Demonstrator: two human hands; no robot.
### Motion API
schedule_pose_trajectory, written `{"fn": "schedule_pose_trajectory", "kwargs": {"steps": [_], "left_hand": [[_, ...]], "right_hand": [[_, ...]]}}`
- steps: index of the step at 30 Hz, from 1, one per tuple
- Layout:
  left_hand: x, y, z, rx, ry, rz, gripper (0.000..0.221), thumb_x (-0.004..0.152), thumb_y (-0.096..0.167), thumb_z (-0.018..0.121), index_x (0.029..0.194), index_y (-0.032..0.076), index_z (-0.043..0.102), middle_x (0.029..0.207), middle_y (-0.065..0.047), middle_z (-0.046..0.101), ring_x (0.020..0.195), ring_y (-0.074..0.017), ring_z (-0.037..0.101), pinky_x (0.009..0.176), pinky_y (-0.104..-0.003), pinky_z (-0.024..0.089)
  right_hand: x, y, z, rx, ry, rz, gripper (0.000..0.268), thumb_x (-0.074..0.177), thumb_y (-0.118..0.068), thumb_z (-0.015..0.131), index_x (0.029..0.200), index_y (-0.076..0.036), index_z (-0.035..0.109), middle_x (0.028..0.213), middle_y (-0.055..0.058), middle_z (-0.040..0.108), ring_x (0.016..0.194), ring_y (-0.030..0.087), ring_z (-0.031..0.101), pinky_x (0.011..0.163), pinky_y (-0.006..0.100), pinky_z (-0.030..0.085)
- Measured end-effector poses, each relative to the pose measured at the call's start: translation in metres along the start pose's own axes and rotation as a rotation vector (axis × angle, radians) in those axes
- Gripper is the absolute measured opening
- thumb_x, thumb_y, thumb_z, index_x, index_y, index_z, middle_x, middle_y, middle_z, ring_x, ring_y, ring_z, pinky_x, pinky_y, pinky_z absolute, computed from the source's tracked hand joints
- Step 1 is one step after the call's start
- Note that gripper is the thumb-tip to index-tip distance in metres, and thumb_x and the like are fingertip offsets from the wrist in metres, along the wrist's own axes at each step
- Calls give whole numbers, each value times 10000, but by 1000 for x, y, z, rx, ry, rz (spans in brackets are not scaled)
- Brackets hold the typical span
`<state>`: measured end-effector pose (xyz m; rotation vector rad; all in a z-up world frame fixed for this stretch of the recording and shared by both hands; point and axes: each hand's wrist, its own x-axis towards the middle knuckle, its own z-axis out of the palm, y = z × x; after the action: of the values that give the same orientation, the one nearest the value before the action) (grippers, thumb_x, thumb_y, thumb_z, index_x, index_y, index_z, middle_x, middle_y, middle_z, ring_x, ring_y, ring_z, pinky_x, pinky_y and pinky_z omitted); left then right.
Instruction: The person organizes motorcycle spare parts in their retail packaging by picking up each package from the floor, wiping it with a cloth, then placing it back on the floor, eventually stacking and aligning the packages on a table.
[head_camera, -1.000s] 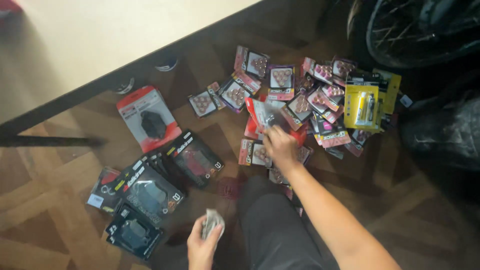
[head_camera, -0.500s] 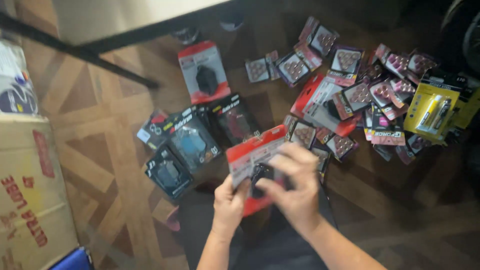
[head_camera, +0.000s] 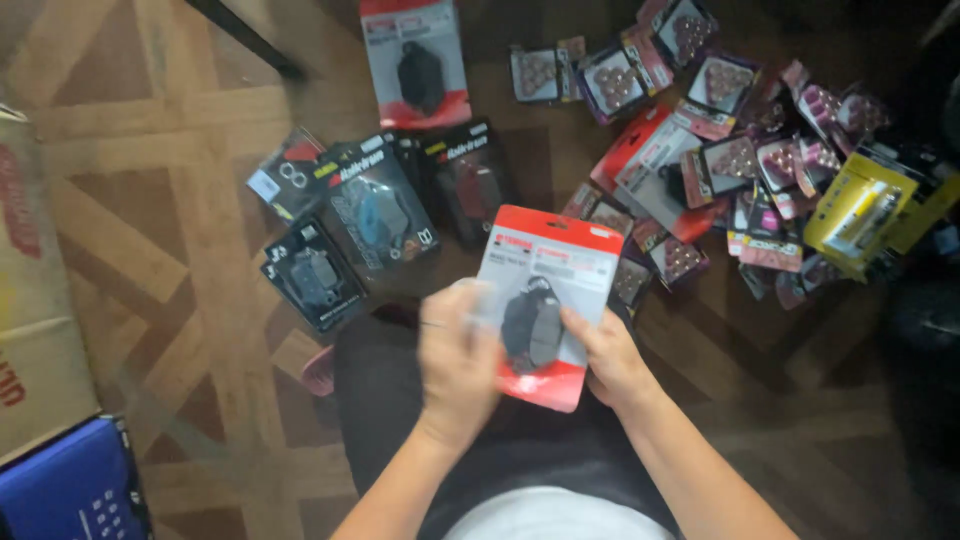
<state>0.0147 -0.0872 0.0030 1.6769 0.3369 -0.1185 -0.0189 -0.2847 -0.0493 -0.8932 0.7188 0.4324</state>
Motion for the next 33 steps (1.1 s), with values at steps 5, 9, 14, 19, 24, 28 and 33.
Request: {"fn": "schedule_pose_trajectory", "kwargs": {"steps": [5, 9, 14, 19, 24, 28, 33], "left_hand": [[-5, -10, 6, 481, -483, 701, 613, 770, -91, 601, 1380, -91, 545, 1474, -274, 535, 1419, -455, 493, 1205, -516, 374], [35, -5, 16, 465, -458, 795, 602, 752, -49, 599, 1347, -118, 542, 1488, -314, 498, 1426, -493, 466, 1232, -561, 322], [37, -8, 32, 493, -408, 633, 493, 852, 9, 659, 1332, -74, 582, 1416, -247, 572, 1377, -425, 519, 1192, -513, 413], [0, -3, 14, 465, -469, 834, 455, 828, 9, 655, 1268, -96, 607, 1385, -247, 612, 1333, -425, 567, 1137, -507, 444], [-29, -47, -13, 308, -400, 595, 194, 917, -37, 634, 1096, 4, 697, 1214, -96, 701, 1121, -308, 686, 994, -395, 547], [-28, -79, -7, 301, -340, 86, 226, 937, -9, 529, 1063, 40, 710, 1061, -88, 719, 1001, -251, 716, 942, -363, 569], [-13, -60, 7, -762, -338, -590, 466, 915, 197, 589, 1337, -1, 598, 1218, -98, 681, 1070, -193, 656, 946, -355, 514]], "right_hand": [[5, 12, -5, -97, 43, -140, 430, 1000, -239, 589, 1369, -21, 556, 1298, 106, 671, 1143, 202, 661, 973, 374, 536], [-3, 46, -25, -153, -83, -66, 454, 1048, -301, 563, 1398, -12, 556, 1290, 87, 661, 1144, 173, 632, 970, 358, 523], [4, 41, -4, -172, -88, -107, 485, 1065, -341, 511, 1428, -19, 524, 1338, 101, 634, 1198, 181, 610, 1015, 358, 502], [15, 8, 1, 65, 114, -189, 496, 1071, -357, 437, 1433, -22, 487, 1352, 142, 621, 1189, 254, 638, 1015, 405, 523], [9, -14, -1, 37, 117, -299, 499, 1093, -346, 419, 1456, -6, 454, 1388, 134, 602, 1219, 250, 626, 1030, 430, 518], [19, -15, 4, 80, 93, -303, 493, 1089, -330, 434, 1465, -12, 450, 1390, 124, 602, 1221, 243, 622, 1031, 430, 513], [31, -9, 12, 149, 16, -224, 468, 1076, -279, 475, 1464, -17, 473, 1375, 121, 614, 1218, 254, 621, 1028, 430, 510]]}}
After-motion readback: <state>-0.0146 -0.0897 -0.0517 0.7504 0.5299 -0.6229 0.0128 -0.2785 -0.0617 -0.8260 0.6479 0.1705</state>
